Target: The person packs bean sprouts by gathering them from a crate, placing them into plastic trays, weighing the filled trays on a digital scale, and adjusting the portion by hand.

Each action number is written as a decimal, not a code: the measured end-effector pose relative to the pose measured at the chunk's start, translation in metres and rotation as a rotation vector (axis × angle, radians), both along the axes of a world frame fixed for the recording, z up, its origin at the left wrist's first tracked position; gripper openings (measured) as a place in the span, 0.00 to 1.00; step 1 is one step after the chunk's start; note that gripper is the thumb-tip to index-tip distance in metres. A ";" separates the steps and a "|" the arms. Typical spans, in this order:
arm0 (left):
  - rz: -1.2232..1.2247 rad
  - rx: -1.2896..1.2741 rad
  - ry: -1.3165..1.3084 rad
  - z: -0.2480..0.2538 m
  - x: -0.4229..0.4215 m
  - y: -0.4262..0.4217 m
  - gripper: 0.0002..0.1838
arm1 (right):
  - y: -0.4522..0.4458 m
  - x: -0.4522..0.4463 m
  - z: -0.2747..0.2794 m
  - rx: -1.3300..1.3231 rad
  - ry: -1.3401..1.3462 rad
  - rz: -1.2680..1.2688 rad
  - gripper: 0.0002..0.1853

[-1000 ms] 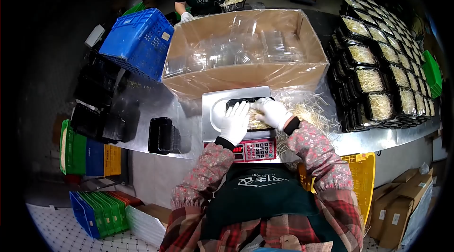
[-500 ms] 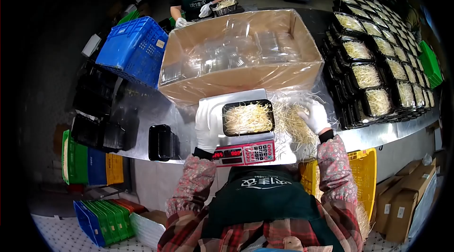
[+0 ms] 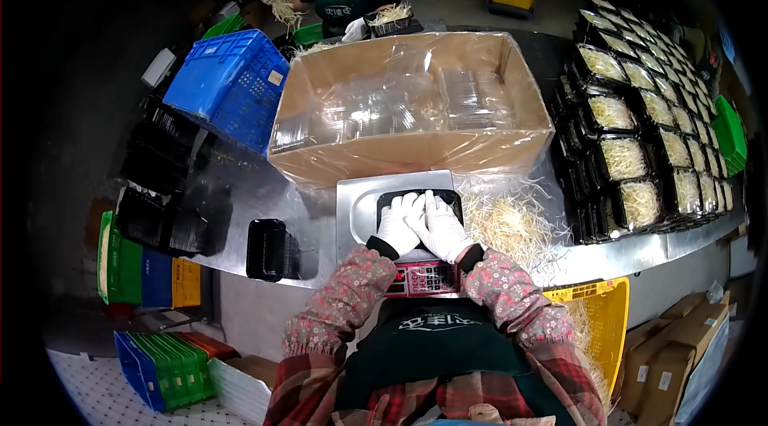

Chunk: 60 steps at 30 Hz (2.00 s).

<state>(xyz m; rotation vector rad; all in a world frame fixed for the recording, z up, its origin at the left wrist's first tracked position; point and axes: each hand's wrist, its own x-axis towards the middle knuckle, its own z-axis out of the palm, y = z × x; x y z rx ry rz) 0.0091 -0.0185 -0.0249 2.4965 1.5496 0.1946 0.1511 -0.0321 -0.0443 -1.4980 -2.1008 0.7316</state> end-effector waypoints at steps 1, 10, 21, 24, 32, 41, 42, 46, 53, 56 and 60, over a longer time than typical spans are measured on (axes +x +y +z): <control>0.018 0.003 -0.010 0.005 0.001 -0.003 0.26 | 0.002 0.006 0.004 -0.046 -0.003 0.037 0.49; 0.002 0.078 -0.508 0.039 -0.019 -0.025 0.26 | 0.208 0.136 0.052 0.487 -0.013 -0.329 0.38; 0.679 0.001 -1.468 0.047 -0.109 -0.050 0.17 | 0.299 0.240 -0.004 -0.087 0.391 -0.539 0.27; 0.731 -0.030 -1.592 0.073 -0.116 -0.053 0.18 | 0.247 0.231 0.078 -0.059 0.877 -0.389 0.29; 0.224 -0.312 -1.741 0.102 -0.065 -0.038 0.34 | 0.038 0.089 0.144 -0.203 0.988 0.164 0.46; 0.302 0.174 -0.907 0.025 -0.042 -0.029 0.14 | 0.000 0.086 0.025 0.073 0.159 -0.169 0.18; 0.296 0.349 -0.597 0.019 -0.047 -0.012 0.16 | 0.009 0.082 0.022 0.074 0.026 -0.198 0.17; 0.372 0.225 -0.453 -0.042 -0.073 0.012 0.15 | 0.021 0.066 -0.001 0.178 -0.035 -0.228 0.17; 0.580 -0.649 -1.524 -0.075 -0.090 0.020 0.16 | 0.034 0.068 -0.060 -0.359 0.993 -0.219 0.08; 0.519 -0.388 -1.584 -0.096 -0.082 0.027 0.10 | 0.033 0.058 -0.058 -0.354 1.068 -0.315 0.05; 0.569 -0.225 -1.497 -0.076 -0.069 0.016 0.10 | 0.039 0.062 -0.066 -0.242 0.945 -0.225 0.08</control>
